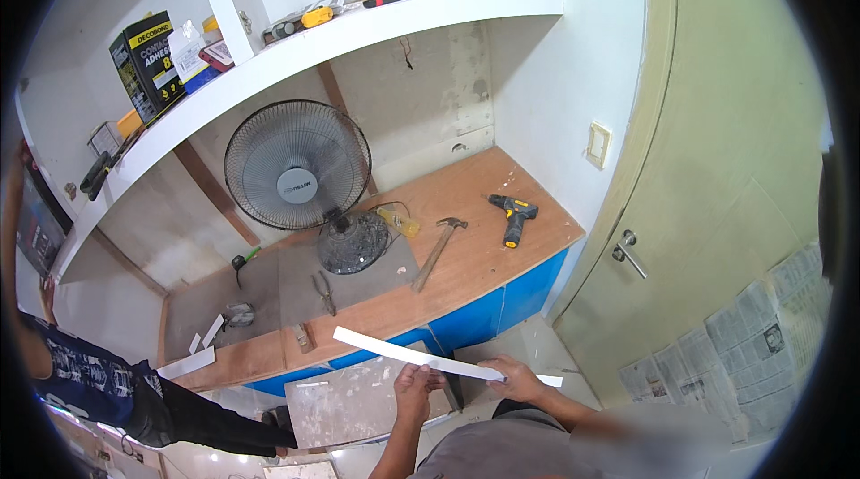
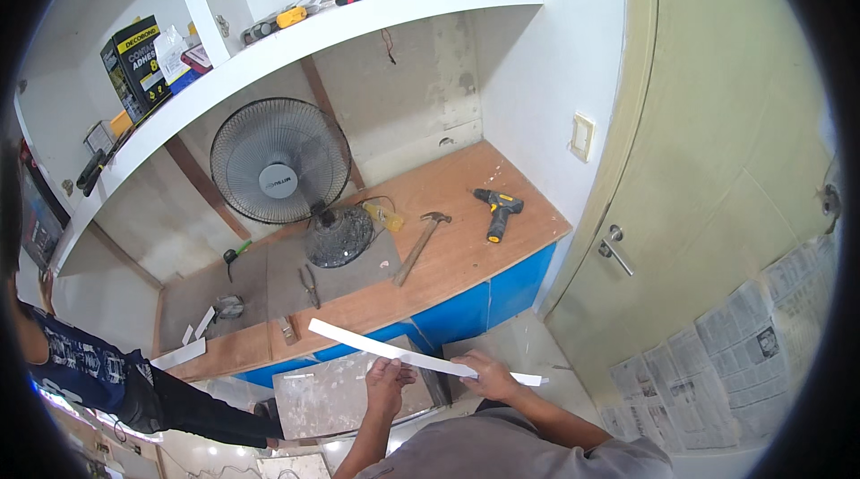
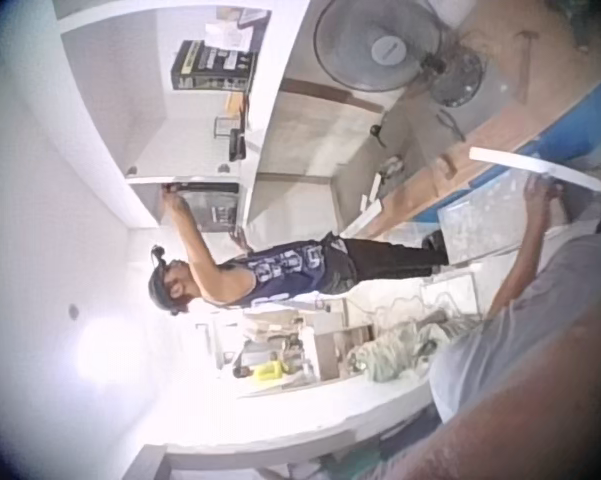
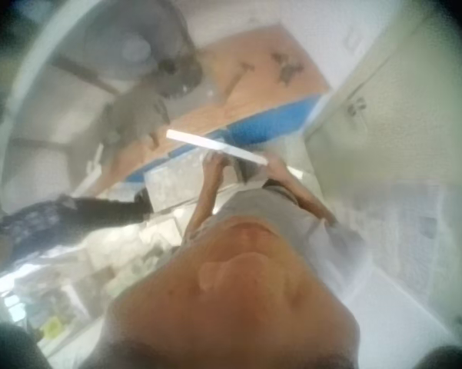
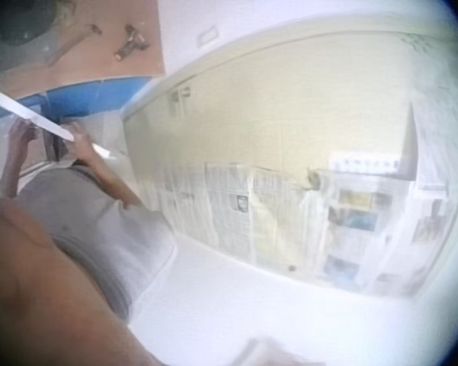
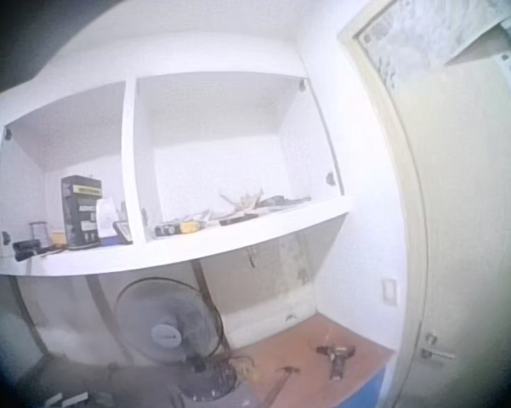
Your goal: The person installs a white trim strip along the edge of a wall-mounted cabinet. They position the strip, wipe the surface with a cloth, and use a utility knife to trim the excess material flush with the cabinet edge.
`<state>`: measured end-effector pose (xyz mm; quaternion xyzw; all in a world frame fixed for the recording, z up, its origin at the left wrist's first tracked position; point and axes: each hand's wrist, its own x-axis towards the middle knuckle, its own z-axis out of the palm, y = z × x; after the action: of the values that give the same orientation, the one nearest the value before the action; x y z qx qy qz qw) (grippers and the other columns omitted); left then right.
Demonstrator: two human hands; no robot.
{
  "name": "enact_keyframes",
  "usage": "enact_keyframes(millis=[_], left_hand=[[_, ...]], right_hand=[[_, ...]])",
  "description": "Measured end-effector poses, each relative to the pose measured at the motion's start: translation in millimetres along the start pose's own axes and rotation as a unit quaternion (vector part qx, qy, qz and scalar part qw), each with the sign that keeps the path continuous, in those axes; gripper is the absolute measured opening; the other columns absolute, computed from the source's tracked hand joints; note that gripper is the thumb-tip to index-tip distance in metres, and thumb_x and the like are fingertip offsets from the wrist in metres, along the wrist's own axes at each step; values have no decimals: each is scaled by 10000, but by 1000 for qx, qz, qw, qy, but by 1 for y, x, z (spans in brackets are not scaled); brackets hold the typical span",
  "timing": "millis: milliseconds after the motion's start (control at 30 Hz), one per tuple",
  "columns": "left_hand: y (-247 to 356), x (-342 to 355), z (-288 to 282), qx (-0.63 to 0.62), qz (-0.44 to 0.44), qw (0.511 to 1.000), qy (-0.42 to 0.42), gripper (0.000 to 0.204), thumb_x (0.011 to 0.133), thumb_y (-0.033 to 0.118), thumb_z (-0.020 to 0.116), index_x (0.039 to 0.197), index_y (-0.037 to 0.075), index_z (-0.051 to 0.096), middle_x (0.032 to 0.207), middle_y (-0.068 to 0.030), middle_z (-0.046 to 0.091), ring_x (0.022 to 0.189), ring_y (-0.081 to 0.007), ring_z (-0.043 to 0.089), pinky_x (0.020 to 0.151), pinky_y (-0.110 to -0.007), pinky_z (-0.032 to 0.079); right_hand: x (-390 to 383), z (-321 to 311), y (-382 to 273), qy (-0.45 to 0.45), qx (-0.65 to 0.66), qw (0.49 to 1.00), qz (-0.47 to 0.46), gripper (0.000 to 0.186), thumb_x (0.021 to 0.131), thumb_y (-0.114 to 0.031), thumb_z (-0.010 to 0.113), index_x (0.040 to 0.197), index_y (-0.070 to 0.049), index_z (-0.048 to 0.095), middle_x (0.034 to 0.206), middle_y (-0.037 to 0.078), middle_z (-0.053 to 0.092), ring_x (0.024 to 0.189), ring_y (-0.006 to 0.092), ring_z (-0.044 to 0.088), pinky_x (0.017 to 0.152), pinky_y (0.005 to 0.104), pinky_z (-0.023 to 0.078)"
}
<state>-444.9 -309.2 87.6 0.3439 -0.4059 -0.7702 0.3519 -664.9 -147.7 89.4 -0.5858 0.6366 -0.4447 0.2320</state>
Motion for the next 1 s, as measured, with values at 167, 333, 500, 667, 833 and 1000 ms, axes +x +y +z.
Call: enact_keyframes(millis=[167,333,500,667,833,1000], left_hand=[[18,13,5,8,23,1000,-6,153,1066,153,643,1063,2,667,910,-137,759,761,-211,747,684,-335,622],[12,38,32,45,76,996,-18,143,1063,146,641,1065,8,673,878,-127,758,734,-204,746,676,-333,627],[24,58,77,139,140,980,-5,152,1047,131,670,1003,-11,699,863,-129,754,739,-186,738,675,-309,605],[31,75,120,216,159,963,36,156,1032,110,698,979,-37,710,812,-100,745,680,-125,682,639,-263,545],[14,100,166,269,204,938,81,138,1008,88,717,939,-31,717,783,-91,736,659,-103,642,612,-257,507],[-8,121,217,350,303,881,100,96,965,58,752,938,-32,734,820,-116,739,690,-142,674,660,-291,542]], right_hand=[[11,-1,-8,4,-33,999,-7,523,899,-84,776,1405,-93,643,1243,140,663,1105,348,689,915,419,581],[11,-15,4,14,-60,998,-21,568,900,-129,804,1427,-49,610,1320,180,643,1182,374,655,974,435,560],[25,-52,19,59,-87,994,-32,539,956,-180,780,1430,-10,591,1367,207,626,1198,359,647,994,434,557],[70,-111,35,66,56,996,-4,447,1009,-205,726,1400,-16,621,1401,196,614,1093,293,687,900,382,585],[128,-180,40,58,87,991,-85,312,1011,-185,718,1261,1,704,1270,159,702,998,269,715,848,357,581],[167,-217,82,65,108,978,-167,212,1027,-158,688,1116,21,755,1113,147,758,994,277,720,862,357,571]])
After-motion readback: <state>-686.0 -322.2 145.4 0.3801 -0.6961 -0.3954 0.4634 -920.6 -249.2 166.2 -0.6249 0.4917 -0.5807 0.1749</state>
